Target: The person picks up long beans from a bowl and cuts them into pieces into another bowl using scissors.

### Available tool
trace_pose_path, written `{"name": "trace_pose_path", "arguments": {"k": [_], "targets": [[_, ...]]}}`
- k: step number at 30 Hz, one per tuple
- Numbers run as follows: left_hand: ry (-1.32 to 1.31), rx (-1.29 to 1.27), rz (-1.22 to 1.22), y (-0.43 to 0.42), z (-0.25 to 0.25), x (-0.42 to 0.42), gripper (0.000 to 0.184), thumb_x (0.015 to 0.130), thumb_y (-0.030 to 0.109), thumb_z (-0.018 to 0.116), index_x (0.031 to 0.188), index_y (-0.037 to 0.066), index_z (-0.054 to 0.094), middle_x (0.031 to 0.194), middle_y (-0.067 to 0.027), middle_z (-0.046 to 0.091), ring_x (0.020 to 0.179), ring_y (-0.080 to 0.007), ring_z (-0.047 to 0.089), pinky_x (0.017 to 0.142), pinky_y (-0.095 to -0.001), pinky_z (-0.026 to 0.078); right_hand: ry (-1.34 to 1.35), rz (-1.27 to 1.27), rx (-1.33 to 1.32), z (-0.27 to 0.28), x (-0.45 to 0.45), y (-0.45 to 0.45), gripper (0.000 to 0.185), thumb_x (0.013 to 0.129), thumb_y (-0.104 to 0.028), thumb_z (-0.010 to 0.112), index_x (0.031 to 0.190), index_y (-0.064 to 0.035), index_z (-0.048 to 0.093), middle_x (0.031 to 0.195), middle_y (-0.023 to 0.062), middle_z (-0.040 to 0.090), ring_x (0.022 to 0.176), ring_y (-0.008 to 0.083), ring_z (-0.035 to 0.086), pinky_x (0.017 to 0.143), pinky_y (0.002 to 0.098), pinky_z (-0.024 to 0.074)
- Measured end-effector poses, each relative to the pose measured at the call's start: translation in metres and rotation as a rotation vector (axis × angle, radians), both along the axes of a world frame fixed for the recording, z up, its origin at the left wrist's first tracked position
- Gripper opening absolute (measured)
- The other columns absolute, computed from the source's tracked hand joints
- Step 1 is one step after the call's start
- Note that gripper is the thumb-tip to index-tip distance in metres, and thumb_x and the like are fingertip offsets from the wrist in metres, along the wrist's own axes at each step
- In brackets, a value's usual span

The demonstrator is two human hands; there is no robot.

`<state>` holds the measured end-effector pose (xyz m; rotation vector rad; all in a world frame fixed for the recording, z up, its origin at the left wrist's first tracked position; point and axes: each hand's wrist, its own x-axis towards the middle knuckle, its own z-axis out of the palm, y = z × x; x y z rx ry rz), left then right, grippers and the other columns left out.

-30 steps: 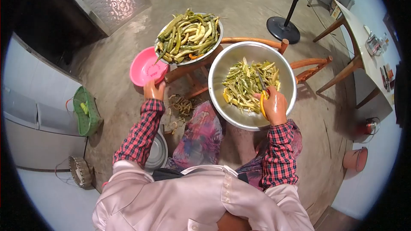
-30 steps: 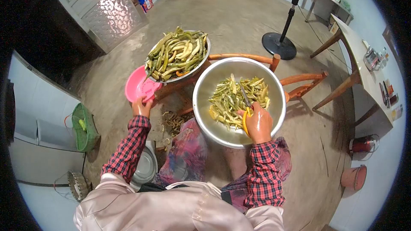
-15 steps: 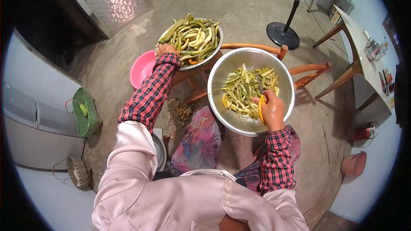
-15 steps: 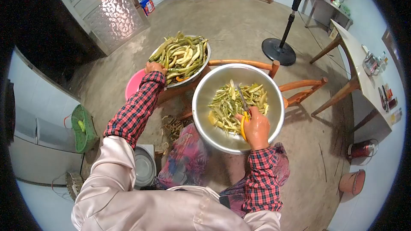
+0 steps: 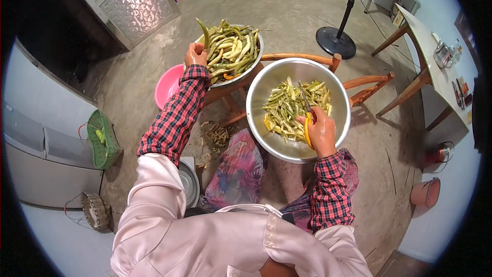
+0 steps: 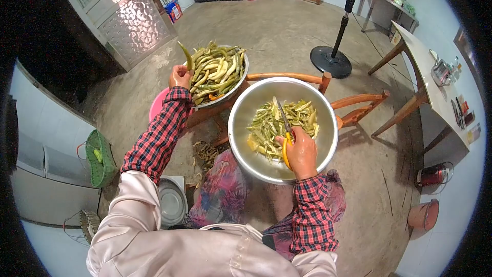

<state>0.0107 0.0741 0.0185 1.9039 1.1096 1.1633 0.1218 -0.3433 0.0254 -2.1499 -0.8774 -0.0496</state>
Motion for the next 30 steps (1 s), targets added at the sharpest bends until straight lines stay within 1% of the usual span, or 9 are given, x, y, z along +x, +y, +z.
{"name": "trace_pose_path", "arguments": {"k": [4, 8, 12, 14, 17, 23, 26, 27, 30], "targets": [[-0.335, 0.056, -0.156, -0.006, 0.012, 0.008, 0.028, 0.082, 0.002, 0.064, 0.110, 0.006, 0.061, 0.092, -0.0068, 0.070, 0.083, -0.0134, 0.066, 0.078, -0.0281, 0.052, 0.009, 0.002, 0.001, 0.000, -0.001, 0.000, 0.041, 0.072, -0.027, 0.082, 0.094, 0.0006, 0.062, 0.064, 0.0148, 0.055, 0.056, 0.0275, 0.053, 0.056, 0.0373, 0.0427], [-0.372, 0.108, -0.179, 0.012, 0.001, 0.014, 0.039, 0.086, 0.002, 0.065, 0.124, 0.001, 0.057, 0.099, -0.0102, 0.069, 0.090, -0.0157, 0.066, 0.080, -0.0281, 0.053, 0.012, 0.000, 0.014, 0.000, -0.003, 0.000, 0.040, 0.073, -0.028, 0.081, 0.094, 0.0004, 0.062, 0.064, 0.0147, 0.056, 0.057, 0.0276, 0.054, 0.056, 0.0373, 0.0427], [-0.335, -0.289, -0.340, -0.054, 0.037, 0.013, 0.046, 0.087, 0.001, 0.062, 0.131, -0.004, 0.050, 0.089, -0.0101, 0.066, 0.072, -0.0155, 0.064, 0.061, -0.0290, 0.055, 0.031, 0.011, 0.020, 0.003, -0.004, 0.000, 0.041, 0.073, -0.031, 0.080, 0.094, -0.0002, 0.062, 0.068, 0.0153, 0.058, 0.060, 0.0301, 0.056, 0.057, 0.0386, 0.0440], [-0.268, -0.334, -0.512, -0.081, 0.028, 0.008, 0.052, 0.088, 0.000, 0.061, 0.137, 0.001, 0.046, 0.088, -0.0094, 0.066, 0.071, -0.0149, 0.063, 0.059, -0.0275, 0.054, 0.081, 0.028, 0.015, 0.008, -0.006, 0.001, 0.041, 0.075, -0.033, 0.078, 0.094, -0.0013, 0.061, 0.073, 0.0167, 0.062, 0.067, 0.0349, 0.061, 0.059, 0.0417, 0.0461], [-0.201, -0.514, -0.655, -0.141, 0.028, -0.002, 0.060, 0.085, 0.002, 0.061, 0.142, 0.009, 0.042, 0.084, -0.0082, 0.064, 0.066, -0.0134, 0.062, 0.059, -0.0260, 0.054, 0.085, 0.066, 0.120, 0.004, -0.007, 0.004, 0.044, 0.072, -0.032, 0.081, 0.095, -0.0003, 0.061, 0.071, 0.0161, 0.060, 0.062, 0.0308, 0.060, 0.057, 0.0382, 0.0458], [-0.136, -0.514, -0.685, -0.231, 0.017, -0.012, 0.062, 0.083, -0.003, 0.061, 0.140, 0.015, 0.047, 0.093, -0.0091, 0.066, 0.075, -0.0146, 0.067, 0.065, -0.0264, 0.056, 0.122, 0.142, 0.196, -0.001, -0.016, 0.009, 0.061, 0.066, -0.041, 0.084, 0.103, 0.0016, 0.062, 0.079, 0.0139, 0.064, 0.063, 0.0204, 0.060, 0.059, 0.0326, 0.0487], [-0.086, -0.575, -0.718, -0.253, 0.016, -0.014, 0.061, 0.083, -0.004, 0.062, 0.139, 0.018, 0.049, 0.095, -0.0093, 0.067, 0.077, -0.0141, 0.067, 0.066, -0.0260, 0.057, 0.090, 0.189, 0.286, 0.001, -0.022, 0.010, 0.055, 0.070, -0.032, 0.084, 0.102, 0.0051, 0.059, 0.074, 0.0094, 0.056, 0.064, 0.0173, 0.052, 0.059, 0.0294, 0.0456], [-0.086, -0.566, -0.727, -0.258, 0.013, -0.013, 0.062, 0.083, -0.004, 0.062, 0.139, 0.019, 0.049, 0.095, -0.0092, 0.067, 0.077, -0.0136, 0.066, 0.066, -0.0261, 0.057, 0.143, 0.191, 0.259, 0.000, -0.020, 0.010, 0.065, 0.068, -0.045, 0.082, 0.107, 0.0017, 0.061, 0.091, 0.0162, 0.064, 0.069, 0.0244, 0.063, 0.063, 0.0346, 0.0512], [-0.081, -0.540, -0.747, -0.267, 0.004, -0.011, 0.062, 0.082, -0.003, 0.063, 0.138, 0.020, 0.050, 0.095, -0.0089, 0.068, 0.077, -0.0122, 0.065, 0.066, -0.0264, 0.057, 0.123, 0.180, 0.206, 0.001, -0.021, 0.008, 0.066, 0.069, -0.047, 0.080, 0.109, 0.0016, 0.060, 0.093, 0.0170, 0.064, 0.075, 0.0293, 0.064, 0.066, 0.0376, 0.0514]]}}
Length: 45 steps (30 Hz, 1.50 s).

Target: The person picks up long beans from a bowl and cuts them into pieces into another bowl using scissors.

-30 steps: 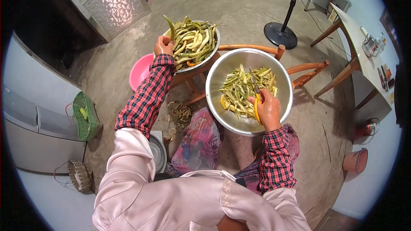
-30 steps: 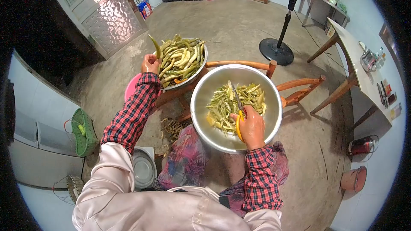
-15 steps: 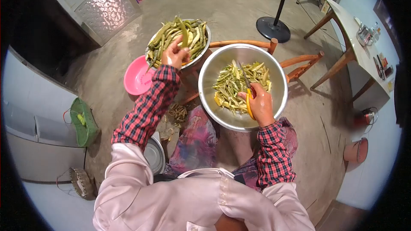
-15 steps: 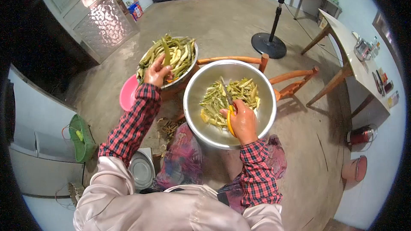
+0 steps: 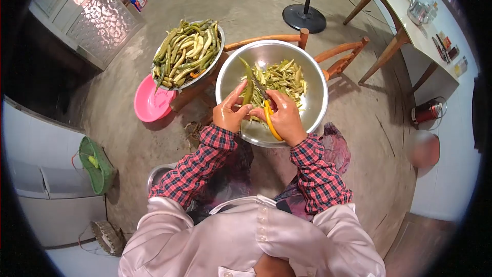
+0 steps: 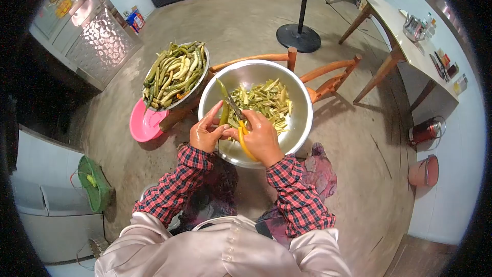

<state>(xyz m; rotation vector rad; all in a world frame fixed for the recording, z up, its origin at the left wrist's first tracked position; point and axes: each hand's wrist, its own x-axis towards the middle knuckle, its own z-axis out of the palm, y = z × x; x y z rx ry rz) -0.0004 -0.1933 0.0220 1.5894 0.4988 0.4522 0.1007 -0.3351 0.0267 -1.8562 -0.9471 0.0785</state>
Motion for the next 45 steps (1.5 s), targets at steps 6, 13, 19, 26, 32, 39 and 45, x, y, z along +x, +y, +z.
{"name": "trace_pose_path", "arguments": {"k": [6, 13, 19, 26, 32, 39, 45], "targets": [[0.010, 0.024, -0.002, -0.008, -0.001, 0.001, 0.063, 0.082, -0.001, 0.065, 0.139, 0.021, 0.049, 0.089, -0.0088, 0.068, 0.074, -0.0105, 0.064, 0.063, -0.0262, 0.056, -0.084, -0.028, -0.012, -0.004, -0.001, 0.000, 0.063, 0.072, -0.047, 0.077, 0.108, 0.0013, 0.060, 0.092, 0.0178, 0.063, 0.083, 0.0346, 0.063, 0.070, 0.0409, 0.0504], [0.045, 0.114, -0.014, -0.004, -0.004, 0.000, 0.062, 0.081, 0.000, 0.065, 0.138, 0.019, 0.050, 0.081, -0.0085, 0.068, 0.069, -0.0088, 0.064, 0.060, -0.0256, 0.054, -0.069, -0.028, -0.022, -0.011, 0.001, 0.002, 0.053, 0.076, -0.041, 0.076, 0.105, -0.0003, 0.060, 0.086, 0.0186, 0.062, 0.078, 0.0367, 0.061, 0.067, 0.0427, 0.0485], [0.067, 0.141, -0.028, 0.000, -0.006, -0.002, 0.062, 0.082, 0.001, 0.066, 0.139, 0.020, 0.049, 0.078, -0.0069, 0.067, 0.067, -0.0077, 0.063, 0.060, -0.0255, 0.054, -0.063, -0.005, 0.027, -0.015, 0.001, 0.001, 0.045, 0.077, -0.035, 0.075, 0.102, 0.0004, 0.060, 0.081, 0.0213, 0.061, 0.076, 0.0386, 0.061, 0.065, 0.0435, 0.0475], [0.063, 0.059, -0.039, -0.002, -0.005, -0.001, 0.063, 0.082, 0.003, 0.069, 0.140, 0.020, 0.048, 0.077, -0.0054, 0.066, 0.068, -0.0069, 0.063, 0.059, -0.0244, 0.053, -0.027, 0.015, -0.002, -0.012, -0.004, 0.003, 0.041, 0.080, -0.031, 0.074, 0.100, 0.0017, 0.060, 0.079, 0.0215, 0.061, 0.072, 0.0387, 0.061, 0.060, 0.0421, 0.0471], [0.115, 0.022, -0.077, -0.003, 0.006, -0.003, 0.062, 0.086, 0.005, 0.068, 0.142, 0.017, 0.044, 0.092, -0.0078, 0.068, 0.077, -0.0116, 0.067, 0.065, -0.0240, 0.056, 0.011, 0.007, 0.018, -0.014, -0.007, 0.003, 0.036, 0.080, -0.028, 0.075, 0.095, 0.0013, 0.060, 0.071, 0.0187, 0.059, 0.063, 0.0334, 0.058, 0.056, 0.0385, 0.0452], [0.151, 0.077, -0.071, -0.003, 0.004, -0.008, 0.061, 0.084, -0.001, 0.063, 0.139, 0.022, 0.049, 0.086, -0.0063, 0.067, 0.073, -0.0104, 0.066, 0.065, -0.0248, 0.056, 0.045, -0.003, 0.014, -0.006, -0.007, 0.003, 0.042, 0.077, -0.036, 0.077, 0.086, 0.0009, 0.058, 0.067, 0.0184, 0.058, 0.061, 0.0367, 0.059, 0.054, 0.0398, 0.0445], [0.243, 0.200, -0.118, 0.011, 0.004, -0.014, 0.066, 0.078, -0.002, 0.065, 0.135, 0.028, 0.053, 0.103, -0.0077, 0.069, 0.080, -0.0142, 0.068, 0.073, -0.0285, 0.057, 0.142, -0.004, -0.001, -0.010, -0.005, 0.004, 0.048, 0.076, -0.042, 0.077, 0.080, 0.0018, 0.059, 0.061, 0.0158, 0.055, 0.054, 0.0301, 0.052, 0.052, 0.0376, 0.0419]]}}
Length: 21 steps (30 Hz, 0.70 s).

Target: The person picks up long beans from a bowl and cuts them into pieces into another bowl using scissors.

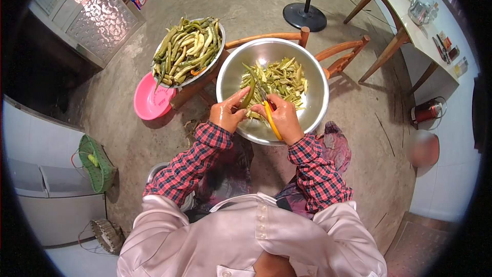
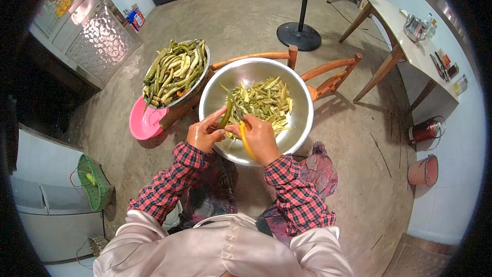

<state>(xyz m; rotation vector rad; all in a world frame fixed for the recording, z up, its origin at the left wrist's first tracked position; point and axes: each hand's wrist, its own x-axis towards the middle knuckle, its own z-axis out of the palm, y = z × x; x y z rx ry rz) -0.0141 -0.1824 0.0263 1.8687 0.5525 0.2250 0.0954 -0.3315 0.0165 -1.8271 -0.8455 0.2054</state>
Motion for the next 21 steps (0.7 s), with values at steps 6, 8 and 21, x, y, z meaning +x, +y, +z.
{"name": "trace_pose_path", "arguments": {"k": [6, 8, 21], "targets": [[-0.014, 0.391, -0.096, 0.015, 0.000, -0.008, 0.068, 0.073, -0.005, 0.064, 0.132, 0.028, 0.055, 0.116, -0.0083, 0.065, 0.094, -0.0235, 0.068, 0.084, -0.0322, 0.054, 0.115, 0.057, -0.013, -0.004, 0.008, 0.000, 0.048, 0.076, -0.041, 0.078, 0.077, 0.0029, 0.059, 0.059, 0.0148, 0.052, 0.051, 0.0209, 0.045, 0.051, 0.0356, 0.0384], [-0.070, 0.576, -0.114, 0.023, -0.005, -0.011, 0.069, 0.072, -0.006, 0.063, 0.133, 0.026, 0.055, 0.108, -0.0104, 0.069, 0.089, -0.0213, 0.069, 0.080, -0.0315, 0.055, 0.137, 0.081, -0.019, -0.010, 0.012, -0.002, 0.047, 0.076, -0.040, 0.078, 0.077, 0.0029, 0.060, 0.059, 0.0143, 0.051, 0.051, 0.0194, 0.044, 0.051, 0.0352, 0.0380], [-0.013, 0.793, -0.168, 0.031, 0.013, -0.017, 0.056, 0.081, -0.001, 0.061, 0.127, 0.031, 0.059, 0.090, -0.0092, 0.065, 0.081, -0.0278, 0.065, 0.071, -0.0367, 0.054, 0.207, 0.118, 0.028, -0.006, 0.014, -0.002, 0.044, 0.078, -0.040, 0.077, 0.081, 0.0011, 0.063, 0.064, 0.0092, 0.051, 0.058, 0.0142, 0.045, 0.055, 0.0317, 0.0377]]}}
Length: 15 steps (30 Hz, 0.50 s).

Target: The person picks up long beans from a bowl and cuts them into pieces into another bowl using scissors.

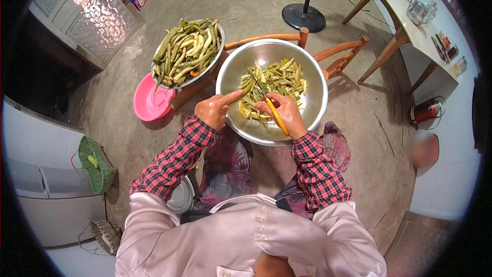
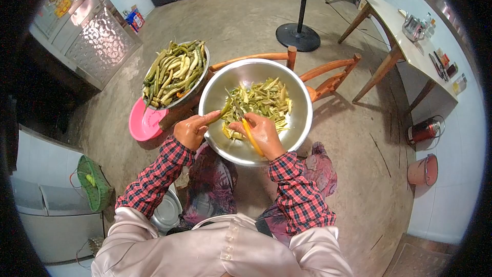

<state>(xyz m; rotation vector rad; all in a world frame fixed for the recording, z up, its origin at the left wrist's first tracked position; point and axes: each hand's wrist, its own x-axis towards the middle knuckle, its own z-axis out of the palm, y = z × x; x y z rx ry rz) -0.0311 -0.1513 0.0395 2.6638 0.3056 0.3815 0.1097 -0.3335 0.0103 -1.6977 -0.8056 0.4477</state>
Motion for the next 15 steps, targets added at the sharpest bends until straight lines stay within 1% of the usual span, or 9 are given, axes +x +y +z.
{"name": "trace_pose_path", "arguments": {"k": [2, 7, 10, 11, 13, 14, 15], "targets": [[0.002, -0.028, -0.008, 0.000, -0.001, 0.000, 0.056, 0.081, -0.001, 0.061, 0.127, 0.032, 0.059, 0.090, -0.0089, 0.065, 0.081, -0.0275, 0.065, 0.071, -0.0361, 0.054, 0.010, 0.005, 0.003, -0.001, 0.001, 0.000, 0.044, 0.078, -0.041, 0.077, 0.080, 0.0012, 0.064, 0.064, 0.0092, 0.051, 0.059, 0.0140, 0.045, 0.055, 0.0317, 0.0375], [0.002, 0.012, 0.005, 0.001, -0.002, 0.000, 0.056, 0.081, -0.002, 0.059, 0.126, 0.031, 0.060, 0.092, -0.0085, 0.066, 0.082, -0.0275, 0.065, 0.072, -0.0360, 0.054, -0.005, 0.018, 0.007, -0.006, 0.003, -0.001, 0.044, 0.078, -0.041, 0.077, 0.079, 0.0010, 0.065, 0.062, 0.0086, 0.051, 0.058, 0.0132, 0.043, 0.054, 0.0317, 0.0365], [-0.008, 0.007, 0.013, 0.002, -0.001, -0.001, 0.055, 0.081, -0.003, 0.058, 0.125, 0.031, 0.061, 0.094, -0.0090, 0.067, 0.083, -0.0282, 0.065, 0.073, -0.0357, 0.054, -0.014, 0.010, -0.034, -0.001, 0.002, -0.003, 0.044, 0.078, -0.041, 0.077, 0.078, 0.0014, 0.064, 0.062, 0.0082, 0.052, 0.058, 0.0127, 0.044, 0.054, 0.0311, 0.0371], [-0.013, 0.001, 0.015, 0.003, 0.000, -0.002, 0.055, 0.081, -0.003, 0.057, 0.124, 0.030, 0.061, 0.095, -0.0093, 0.067, 0.083, -0.0286, 0.065, 0.073, -0.0356, 0.055, 0.020, 0.004, -0.044, 0.004, 0.002, -0.004, 0.044, 0.078, -0.040, 0.077, 0.078, 0.0014, 0.064, 0.062, 0.0080, 0.052, 0.058, 0.0125, 0.045, 0.054, 0.0308, 0.0373], [-0.041, -0.045, 0.004, 0.010, -0.007, -0.003, 0.056, 0.081, -0.005, 0.056, 0.126, 0.028, 0.061, 0.098, -0.0092, 0.068, 0.081, -0.0254, 0.066, 0.073, -0.0340, 0.055, 0.087, -0.007, -0.064, 0.014, 0.001, -0.006, 0.043, 0.079, -0.039, 0.077, 0.078, 0.0016, 0.065, 0.062, 0.0074, 0.054, 0.058, 0.0122, 0.045, 0.054, 0.0301, 0.0377], [-0.056, -0.069, -0.002, 0.012, -0.009, -0.002, 0.056, 0.082, -0.006, 0.056, 0.127, 0.027, 0.060, 0.100, -0.0091, 0.068, 0.081, -0.0238, 0.067, 0.072, -0.0332, 0.055, 0.066, -0.015, -0.102, 0.013, 0.003, -0.006, 0.042, 0.079, -0.039, 0.076, 0.080, 0.0015, 0.065, 0.064, 0.0075, 0.056, 0.059, 0.0122, 0.046, 0.055, 0.0299, 0.0388], [-0.048, -0.271, 0.009, 0.012, -0.010, -0.002, 0.056, 0.082, -0.007, 0.055, 0.128, 0.025, 0.060, 0.100, -0.0084, 0.068, 0.081, -0.0211, 0.066, 0.073, -0.0315, 0.055, 0.046, -0.023, -0.140, 0.011, 0.005, -0.006, 0.041, 0.080, -0.038, 0.076, 0.082, 0.0014, 0.066, 0.066, 0.0075, 0.057, 0.060, 0.0122, 0.048, 0.056, 0.0296, 0.0399]]}}
